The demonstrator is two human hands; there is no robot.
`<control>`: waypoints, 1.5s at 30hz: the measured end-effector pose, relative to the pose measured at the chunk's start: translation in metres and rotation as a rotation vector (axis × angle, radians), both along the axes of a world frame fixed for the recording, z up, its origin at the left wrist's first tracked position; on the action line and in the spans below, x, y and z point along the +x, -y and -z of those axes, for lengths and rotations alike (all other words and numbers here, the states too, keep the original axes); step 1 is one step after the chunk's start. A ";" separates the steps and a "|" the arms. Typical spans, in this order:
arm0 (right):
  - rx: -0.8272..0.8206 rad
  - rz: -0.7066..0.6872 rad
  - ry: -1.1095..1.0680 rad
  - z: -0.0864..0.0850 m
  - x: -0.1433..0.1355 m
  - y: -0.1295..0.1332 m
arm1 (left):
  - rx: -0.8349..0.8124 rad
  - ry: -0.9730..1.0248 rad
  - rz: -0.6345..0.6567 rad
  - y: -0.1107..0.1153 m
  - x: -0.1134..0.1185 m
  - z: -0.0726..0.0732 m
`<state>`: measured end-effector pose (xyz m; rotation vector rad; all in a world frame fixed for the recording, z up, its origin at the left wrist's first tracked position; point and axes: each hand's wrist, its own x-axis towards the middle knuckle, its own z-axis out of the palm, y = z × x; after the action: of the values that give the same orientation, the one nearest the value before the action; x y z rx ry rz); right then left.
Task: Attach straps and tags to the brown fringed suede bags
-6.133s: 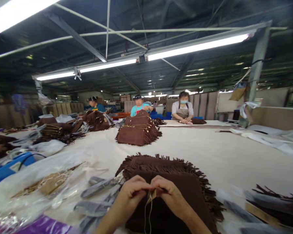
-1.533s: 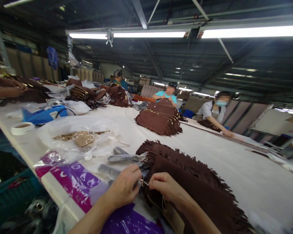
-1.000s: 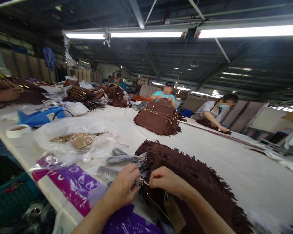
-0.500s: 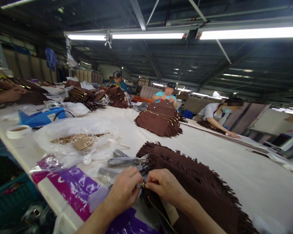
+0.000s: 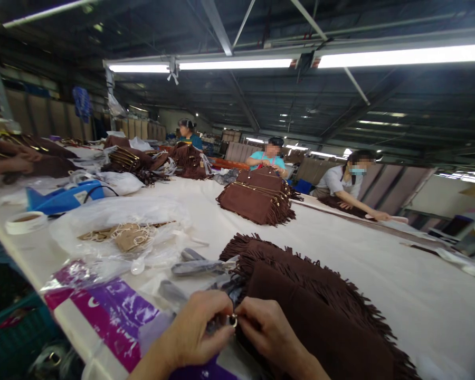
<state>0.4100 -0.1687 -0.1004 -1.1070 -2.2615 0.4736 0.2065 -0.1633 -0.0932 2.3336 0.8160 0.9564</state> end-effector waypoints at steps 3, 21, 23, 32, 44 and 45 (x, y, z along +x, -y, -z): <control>0.113 0.030 -0.021 0.015 0.002 0.003 | -0.254 0.032 -0.018 -0.002 0.002 -0.002; -0.438 0.136 -0.529 -0.007 0.005 -0.008 | -0.336 0.314 -0.235 -0.023 0.015 0.010; -0.528 0.162 -0.594 -0.007 0.004 -0.011 | -0.436 0.393 -0.195 -0.027 0.017 0.006; -0.393 0.085 -0.671 -0.020 -0.004 -0.015 | -0.289 0.352 -0.145 -0.035 0.049 -0.032; -0.250 0.142 -0.664 -0.015 -0.002 -0.017 | -0.368 0.355 -0.219 -0.032 0.046 -0.011; -0.260 0.152 -0.666 -0.015 -0.002 -0.017 | -0.361 0.311 -0.214 -0.031 0.044 -0.009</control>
<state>0.4078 -0.1515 -0.0858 -1.0338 -1.5549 0.9338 0.2502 -0.1325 -0.0846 1.7646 1.0236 1.1190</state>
